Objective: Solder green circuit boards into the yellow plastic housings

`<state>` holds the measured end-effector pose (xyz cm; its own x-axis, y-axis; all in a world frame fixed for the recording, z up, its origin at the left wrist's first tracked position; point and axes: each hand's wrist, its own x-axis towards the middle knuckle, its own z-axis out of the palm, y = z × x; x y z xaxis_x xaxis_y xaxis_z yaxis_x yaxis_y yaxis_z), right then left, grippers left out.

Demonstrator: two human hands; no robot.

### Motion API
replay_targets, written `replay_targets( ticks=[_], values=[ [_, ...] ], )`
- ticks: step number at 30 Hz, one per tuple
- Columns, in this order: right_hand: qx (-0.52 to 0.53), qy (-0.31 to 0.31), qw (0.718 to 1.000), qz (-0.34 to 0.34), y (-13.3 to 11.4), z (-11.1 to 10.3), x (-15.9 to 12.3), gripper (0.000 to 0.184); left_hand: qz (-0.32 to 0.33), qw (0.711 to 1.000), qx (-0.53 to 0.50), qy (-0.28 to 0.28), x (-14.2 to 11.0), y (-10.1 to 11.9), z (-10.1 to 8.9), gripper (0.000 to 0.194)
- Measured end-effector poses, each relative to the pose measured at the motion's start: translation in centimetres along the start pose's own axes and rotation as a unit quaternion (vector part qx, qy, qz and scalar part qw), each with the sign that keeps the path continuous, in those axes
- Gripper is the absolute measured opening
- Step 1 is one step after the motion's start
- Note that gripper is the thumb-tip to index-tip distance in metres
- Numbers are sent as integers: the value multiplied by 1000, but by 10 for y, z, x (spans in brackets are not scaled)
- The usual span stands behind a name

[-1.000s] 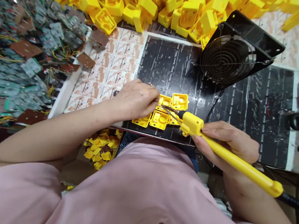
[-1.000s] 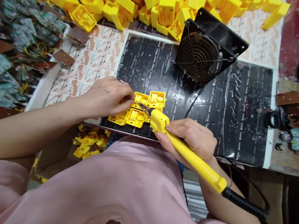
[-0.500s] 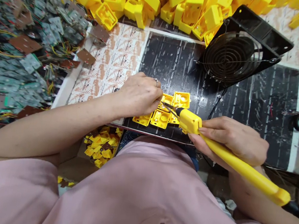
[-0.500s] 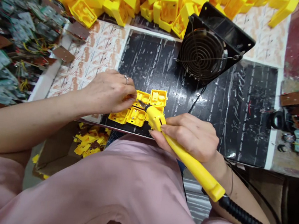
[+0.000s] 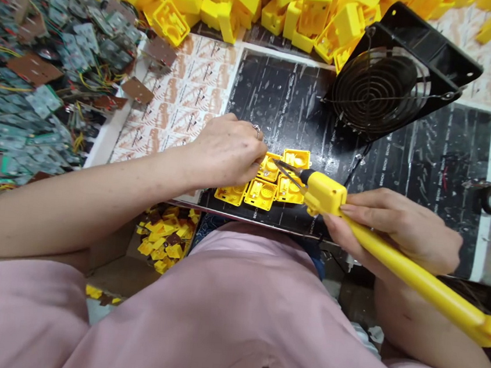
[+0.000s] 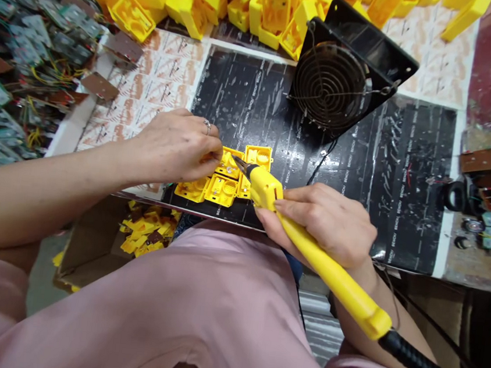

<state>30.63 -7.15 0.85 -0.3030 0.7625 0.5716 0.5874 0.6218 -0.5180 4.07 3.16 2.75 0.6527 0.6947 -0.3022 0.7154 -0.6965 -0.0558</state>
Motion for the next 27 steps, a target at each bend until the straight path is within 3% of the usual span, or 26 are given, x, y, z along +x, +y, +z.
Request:
replay_targets(
  ticks=[3,8,14,22,27],
  values=[
    [-3,45,999,-16,2,0,-4,40,4,1000,-7,18,0,-3,3,31],
    [-36,54,998,16,0,0,-6,67,17,999,-18,30,1,-6,4,31],
    [-39,47,998,17,-1,4,-3,65,13,997,-67,20,-4,-12,6,27],
    [-37,79,995,46,1,10,-12,54,-19,957,-248,150,-30,-19,38,27],
    [22,128,991,45,2,15,-13,42,-55,941,-285,173,-31,-20,35,27]
  ],
)
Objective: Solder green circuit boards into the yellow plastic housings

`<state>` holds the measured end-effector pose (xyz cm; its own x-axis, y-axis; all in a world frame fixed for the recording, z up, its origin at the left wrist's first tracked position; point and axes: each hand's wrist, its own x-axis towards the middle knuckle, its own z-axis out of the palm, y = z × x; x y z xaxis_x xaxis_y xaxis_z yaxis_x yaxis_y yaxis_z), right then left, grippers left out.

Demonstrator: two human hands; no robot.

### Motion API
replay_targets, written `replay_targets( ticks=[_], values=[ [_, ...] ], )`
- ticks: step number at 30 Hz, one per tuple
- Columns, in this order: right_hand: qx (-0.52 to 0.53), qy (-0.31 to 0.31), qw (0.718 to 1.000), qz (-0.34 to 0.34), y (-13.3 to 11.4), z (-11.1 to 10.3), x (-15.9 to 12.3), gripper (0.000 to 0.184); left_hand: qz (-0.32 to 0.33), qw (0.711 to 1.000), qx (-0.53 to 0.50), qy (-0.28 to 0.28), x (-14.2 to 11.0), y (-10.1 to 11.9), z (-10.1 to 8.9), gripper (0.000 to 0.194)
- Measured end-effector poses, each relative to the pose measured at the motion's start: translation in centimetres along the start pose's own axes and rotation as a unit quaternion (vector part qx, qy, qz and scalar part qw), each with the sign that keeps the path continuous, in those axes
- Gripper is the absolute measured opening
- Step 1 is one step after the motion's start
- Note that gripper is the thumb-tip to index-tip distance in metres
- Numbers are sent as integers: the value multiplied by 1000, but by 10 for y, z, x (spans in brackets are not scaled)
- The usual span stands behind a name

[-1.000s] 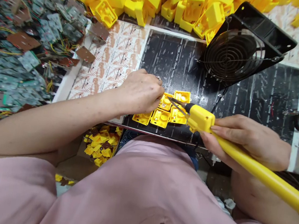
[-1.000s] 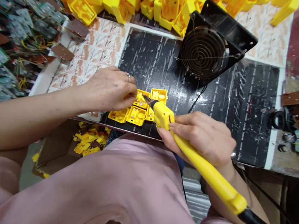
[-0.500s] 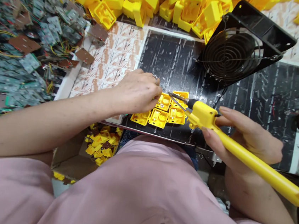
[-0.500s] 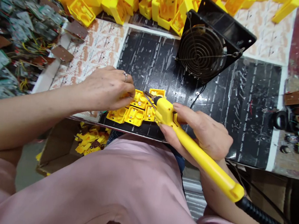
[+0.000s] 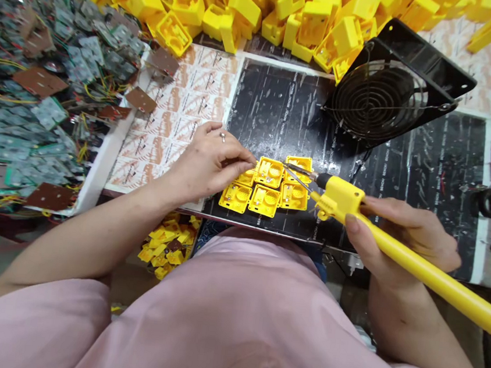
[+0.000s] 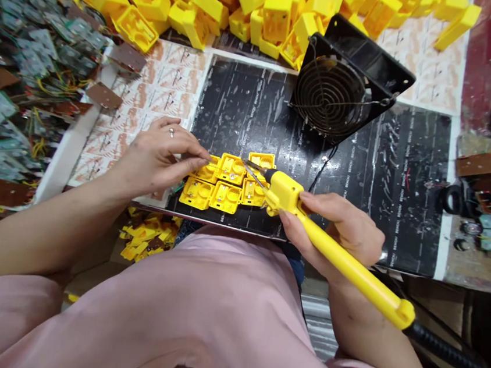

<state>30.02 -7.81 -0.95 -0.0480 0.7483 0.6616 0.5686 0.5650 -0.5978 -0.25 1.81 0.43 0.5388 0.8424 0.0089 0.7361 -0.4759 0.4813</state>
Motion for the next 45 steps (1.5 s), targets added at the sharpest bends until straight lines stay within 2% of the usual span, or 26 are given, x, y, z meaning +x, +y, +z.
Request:
replay_targets(
  ticks=[2,4,9,14,19,22,27,29,32,36,40,45],
  values=[
    [38,18,999,-10,-1,4,0,36,-15,1000,9,-9,7,1,-3,26],
    [44,10,999,-3,-3,7,-1,33,-29,998,44,-23,16,3,-3,25],
    [-25,-14,999,21,-7,13,-3,42,-28,988,141,-57,32,11,3,29],
    [31,-13,999,-41,-8,20,0,25,-23,979,183,-84,36,19,2,29],
    [-16,-40,997,-60,-12,24,6,25,20,978,198,-65,37,14,3,30],
    [-37,-52,993,-97,-13,26,11,23,32,978,196,-57,36,10,5,30],
    [-58,-125,979,-150,-17,21,23,21,27,976,207,-65,38,15,5,29],
    [-50,-137,978,-149,-17,17,27,20,10,973,213,-83,40,19,3,28],
    [-53,-124,980,-146,-15,15,29,21,-7,973,211,-97,42,22,1,28],
    [-52,-93,983,-148,-13,21,28,22,-3,973,212,-95,42,22,1,27],
    [-40,-99,983,-149,-15,23,28,22,9,972,220,-81,42,19,3,27],
    [-46,-83,994,-54,-14,10,20,20,21,975,211,-72,43,15,6,28]
  ],
)
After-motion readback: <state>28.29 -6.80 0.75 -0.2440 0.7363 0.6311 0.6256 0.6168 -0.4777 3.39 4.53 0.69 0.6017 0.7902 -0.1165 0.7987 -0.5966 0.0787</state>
